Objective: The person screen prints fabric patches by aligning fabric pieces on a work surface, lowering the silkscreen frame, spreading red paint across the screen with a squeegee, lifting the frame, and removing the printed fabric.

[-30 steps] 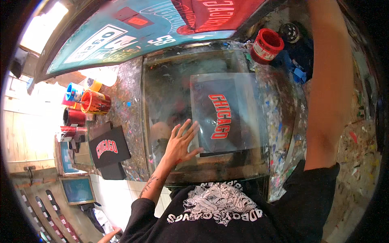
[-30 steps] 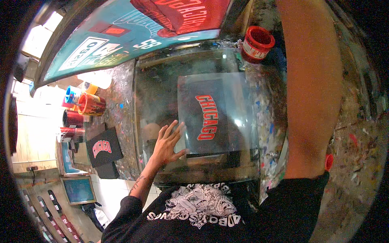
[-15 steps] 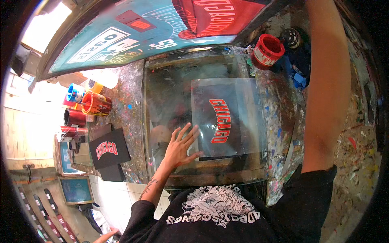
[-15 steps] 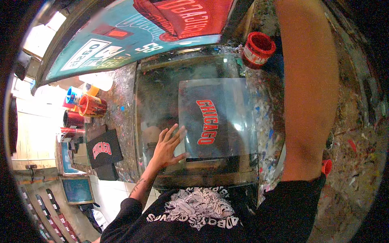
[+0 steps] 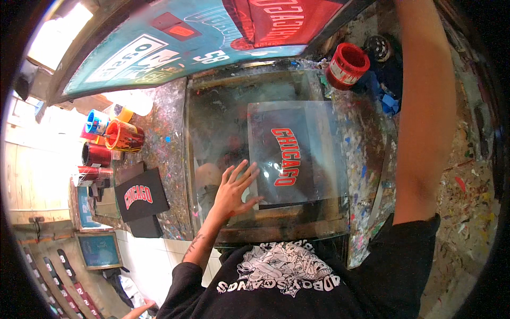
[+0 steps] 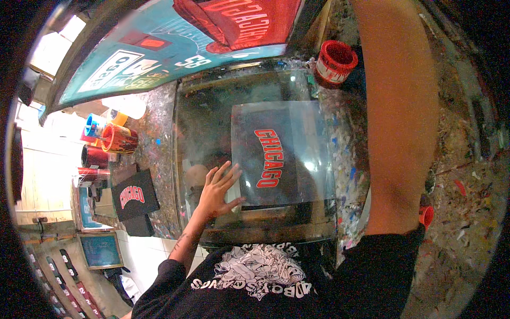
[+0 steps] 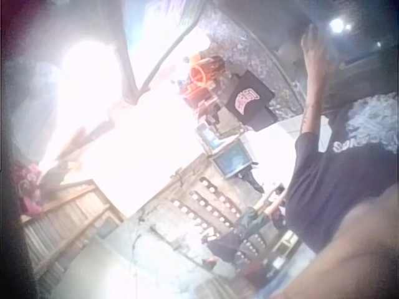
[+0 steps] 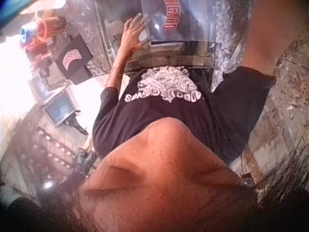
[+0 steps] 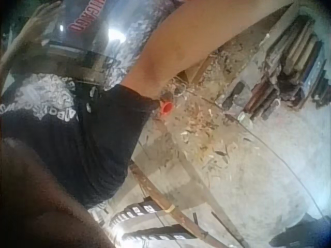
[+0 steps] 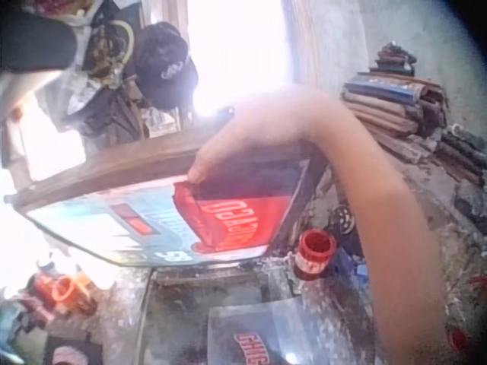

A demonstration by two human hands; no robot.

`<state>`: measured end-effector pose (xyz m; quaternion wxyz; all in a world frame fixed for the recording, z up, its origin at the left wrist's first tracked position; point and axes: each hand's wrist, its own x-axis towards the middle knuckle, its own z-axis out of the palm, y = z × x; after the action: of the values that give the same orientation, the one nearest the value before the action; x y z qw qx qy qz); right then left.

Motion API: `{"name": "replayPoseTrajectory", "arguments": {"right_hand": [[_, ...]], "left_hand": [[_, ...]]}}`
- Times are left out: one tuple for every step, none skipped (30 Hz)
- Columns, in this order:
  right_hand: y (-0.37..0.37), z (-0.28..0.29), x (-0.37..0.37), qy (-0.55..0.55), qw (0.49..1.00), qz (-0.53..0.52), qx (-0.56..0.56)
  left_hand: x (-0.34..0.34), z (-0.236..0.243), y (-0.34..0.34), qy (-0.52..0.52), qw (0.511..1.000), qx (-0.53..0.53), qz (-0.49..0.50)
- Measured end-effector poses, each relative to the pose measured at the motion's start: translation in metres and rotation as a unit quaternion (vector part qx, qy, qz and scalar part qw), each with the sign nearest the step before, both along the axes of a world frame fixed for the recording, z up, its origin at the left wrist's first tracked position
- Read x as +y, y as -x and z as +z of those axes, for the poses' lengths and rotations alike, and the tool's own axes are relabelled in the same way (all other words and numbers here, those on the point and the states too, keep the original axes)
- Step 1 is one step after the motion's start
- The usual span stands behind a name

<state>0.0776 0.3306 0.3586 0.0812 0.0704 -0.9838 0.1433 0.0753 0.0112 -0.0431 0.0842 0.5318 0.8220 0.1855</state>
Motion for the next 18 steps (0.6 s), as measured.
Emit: {"name": "replayPoseTrajectory", "arguments": {"right_hand": [[-0.001, 0.0, 0.0, -0.004, 1.0, -0.001, 0.002], [-0.001, 0.001, -0.001, -0.007, 1.0, -0.002, 0.004], [-0.002, 0.001, -0.002, -0.012, 1.0, -0.004, 0.006], [-0.002, 0.002, -0.003, -0.019, 1.0, -0.006, 0.01], [-0.003, 0.003, -0.004, -0.024, 1.0, -0.009, 0.012], [-0.004, 0.004, -0.004, -0.033, 0.999, -0.013, 0.016], [-0.006, 0.006, -0.006, -0.041, 0.999, -0.015, 0.025], [-0.008, 0.007, -0.007, -0.053, 0.998, -0.022, 0.031], [-0.01, 0.005, -0.009, -0.066, 0.996, -0.03, 0.042], [-0.015, 0.003, -0.01, -0.077, 0.994, -0.04, 0.06], [-0.019, -0.006, -0.008, -0.091, 0.991, -0.051, 0.083], [-0.027, -0.022, -0.004, -0.107, 0.986, -0.06, 0.114], [-0.021, -0.053, -0.017, -0.062, 0.984, -0.028, 0.164], [-0.036, -0.071, -0.022, -0.039, 0.978, -0.029, 0.202], [-0.065, -0.09, -0.041, -0.085, 0.981, -0.07, 0.161], [-0.088, -0.134, -0.05, -0.085, 0.96, -0.041, 0.263], [-0.109, -0.167, -0.062, -0.096, 0.967, -0.026, 0.234], [-0.132, -0.2, -0.073, -0.094, 0.97, -0.039, 0.222]], "left_hand": [[0.0, -0.002, 0.001, -0.038, 0.999, -0.003, 0.003], [0.001, -0.005, 0.001, -0.04, 0.999, 0.0, 0.004], [0.006, -0.009, -0.001, -0.093, 0.994, -0.003, 0.049], [0.012, -0.014, -0.005, -0.146, 0.985, -0.005, 0.093], [0.027, -0.013, -0.013, -0.181, 0.977, -0.015, 0.111], [0.05, -0.011, -0.023, -0.216, 0.968, -0.027, 0.127], [0.073, 0.004, -0.032, -0.212, 0.972, -0.082, 0.057], [0.098, 0.02, -0.043, -0.207, 0.968, -0.14, -0.017], [0.125, 0.029, -0.054, -0.208, 0.947, -0.231, -0.08], [0.139, 0.042, -0.064, -0.204, 0.914, -0.319, -0.143], [0.14, 0.07, -0.069, -0.207, 0.913, -0.318, -0.148], [0.135, 0.101, -0.077, -0.296, 0.92, -0.215, -0.143], [0.11, 0.124, -0.077, -0.37, 0.918, -0.094, -0.108], [0.081, 0.135, -0.075, -0.39, 0.915, 0.083, -0.056], [0.059, 0.158, -0.074, -0.397, 0.902, 0.166, 0.03], [0.038, 0.173, -0.071, -0.395, 0.881, 0.23, 0.122], [0.015, 0.184, -0.065, -0.317, 0.907, 0.21, 0.181], [-0.004, 0.196, -0.061, -0.232, 0.926, 0.193, 0.227]]}}
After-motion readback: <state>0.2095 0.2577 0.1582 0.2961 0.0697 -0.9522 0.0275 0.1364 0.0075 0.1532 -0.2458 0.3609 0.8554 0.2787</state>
